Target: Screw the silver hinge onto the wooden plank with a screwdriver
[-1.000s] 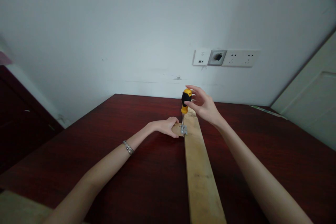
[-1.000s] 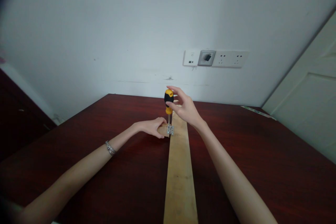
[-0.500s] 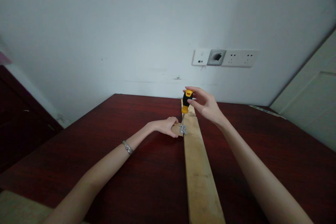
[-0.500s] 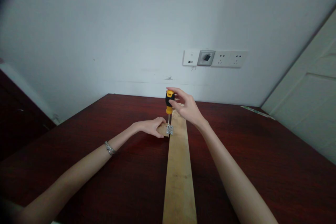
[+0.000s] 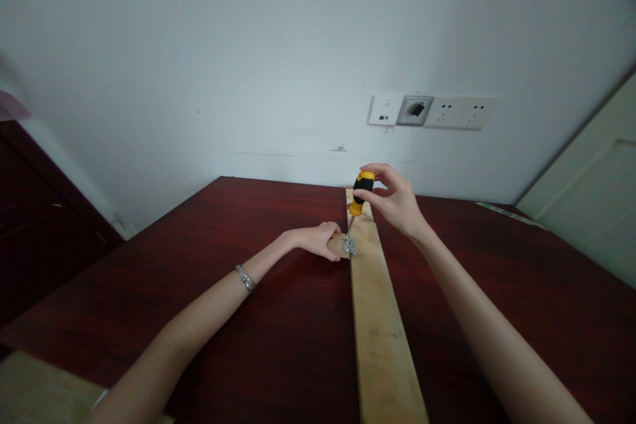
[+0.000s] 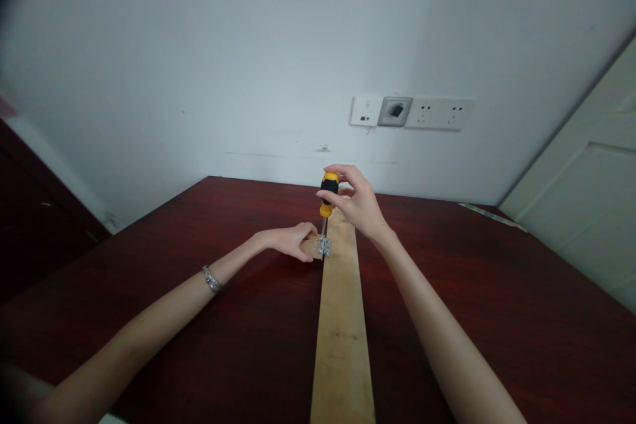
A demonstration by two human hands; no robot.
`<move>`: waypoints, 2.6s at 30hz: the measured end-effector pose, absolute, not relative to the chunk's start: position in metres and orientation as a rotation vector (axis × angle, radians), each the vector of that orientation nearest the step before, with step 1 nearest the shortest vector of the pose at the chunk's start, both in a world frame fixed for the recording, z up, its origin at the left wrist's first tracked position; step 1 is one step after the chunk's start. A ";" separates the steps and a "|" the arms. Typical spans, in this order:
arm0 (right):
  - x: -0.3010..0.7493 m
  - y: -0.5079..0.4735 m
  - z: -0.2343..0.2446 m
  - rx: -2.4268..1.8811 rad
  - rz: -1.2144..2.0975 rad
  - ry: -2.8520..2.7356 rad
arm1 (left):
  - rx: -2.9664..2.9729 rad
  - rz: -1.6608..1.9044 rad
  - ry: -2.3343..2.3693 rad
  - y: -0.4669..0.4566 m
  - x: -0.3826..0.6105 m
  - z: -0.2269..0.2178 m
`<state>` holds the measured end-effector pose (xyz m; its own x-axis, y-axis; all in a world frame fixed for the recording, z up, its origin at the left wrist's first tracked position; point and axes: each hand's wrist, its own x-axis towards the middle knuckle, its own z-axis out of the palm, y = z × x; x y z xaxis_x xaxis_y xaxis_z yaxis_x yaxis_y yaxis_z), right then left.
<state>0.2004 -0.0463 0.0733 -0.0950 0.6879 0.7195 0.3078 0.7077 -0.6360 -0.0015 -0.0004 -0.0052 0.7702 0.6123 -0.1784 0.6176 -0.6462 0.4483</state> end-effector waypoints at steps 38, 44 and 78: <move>0.190 -0.042 0.059 -0.732 0.304 -1.733 | 2.566 -0.152 0.839 0.000 -0.001 -0.001; 0.191 -0.048 0.062 -0.729 0.287 -1.778 | 2.596 -0.164 0.828 0.001 -0.001 -0.001; 0.180 -0.038 0.050 -0.726 0.539 -1.506 | 2.576 -0.145 0.824 0.001 -0.003 -0.002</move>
<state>0.1801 -0.0383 0.0499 0.0177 0.7215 0.6922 0.1179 0.6860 -0.7180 -0.0027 0.0009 -0.0022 0.8178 0.5297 -0.2252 0.5747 -0.7308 0.3682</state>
